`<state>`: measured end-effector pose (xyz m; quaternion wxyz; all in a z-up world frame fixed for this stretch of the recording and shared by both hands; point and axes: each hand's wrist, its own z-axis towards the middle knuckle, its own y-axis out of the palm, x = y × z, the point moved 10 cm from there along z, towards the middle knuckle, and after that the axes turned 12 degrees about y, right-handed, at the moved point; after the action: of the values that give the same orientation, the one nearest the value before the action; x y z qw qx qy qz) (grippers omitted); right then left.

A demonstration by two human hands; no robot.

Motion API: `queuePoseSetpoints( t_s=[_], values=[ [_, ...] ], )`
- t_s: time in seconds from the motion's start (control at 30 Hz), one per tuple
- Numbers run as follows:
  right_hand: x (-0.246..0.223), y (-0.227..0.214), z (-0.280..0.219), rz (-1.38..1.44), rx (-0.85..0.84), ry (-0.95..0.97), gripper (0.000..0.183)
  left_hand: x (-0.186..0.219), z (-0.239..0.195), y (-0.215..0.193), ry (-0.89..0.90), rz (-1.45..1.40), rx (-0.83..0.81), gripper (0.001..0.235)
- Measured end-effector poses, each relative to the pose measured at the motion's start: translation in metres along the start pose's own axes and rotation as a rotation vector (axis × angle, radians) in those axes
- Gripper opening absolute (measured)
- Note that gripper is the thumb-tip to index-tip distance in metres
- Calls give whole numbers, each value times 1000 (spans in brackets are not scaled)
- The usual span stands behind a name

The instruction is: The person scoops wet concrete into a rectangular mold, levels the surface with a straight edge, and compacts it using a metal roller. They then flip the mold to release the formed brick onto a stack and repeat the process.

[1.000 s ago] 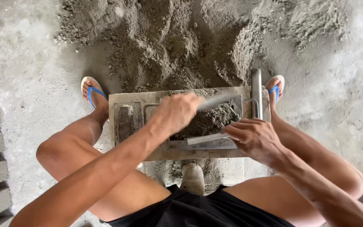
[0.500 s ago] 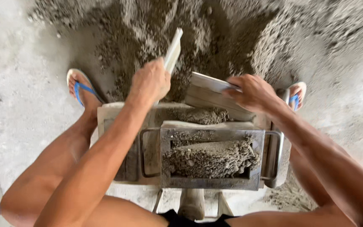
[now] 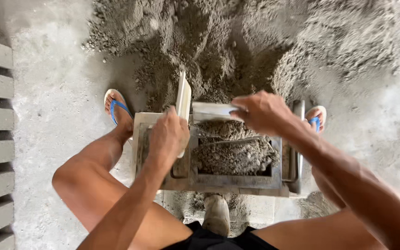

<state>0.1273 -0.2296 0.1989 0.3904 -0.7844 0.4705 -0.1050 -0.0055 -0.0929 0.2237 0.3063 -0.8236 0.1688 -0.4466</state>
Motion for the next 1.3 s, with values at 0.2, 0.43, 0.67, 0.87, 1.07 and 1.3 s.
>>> queuePoseSetpoints(
  t_s=[0.2,0.43,0.67,0.87,1.07,1.3],
  values=[
    [-15,42,-71,-30,295,-170,37,-5,-41,66,59,169,-23,42],
    [-5,26,-133,-26,556,-172,41,0,-56,91,141,262,-120,42],
    [19,64,-155,530,319,601,56,25,-72,130,130,157,-86,49],
    [75,32,-183,-48,665,58,39,16,-22,81,350,267,-154,51],
    [25,84,-147,-79,300,-170,17,80,-13,112,709,374,-562,43],
    [54,56,-131,-75,410,-221,26,84,-32,85,817,425,-405,32]
  ],
)
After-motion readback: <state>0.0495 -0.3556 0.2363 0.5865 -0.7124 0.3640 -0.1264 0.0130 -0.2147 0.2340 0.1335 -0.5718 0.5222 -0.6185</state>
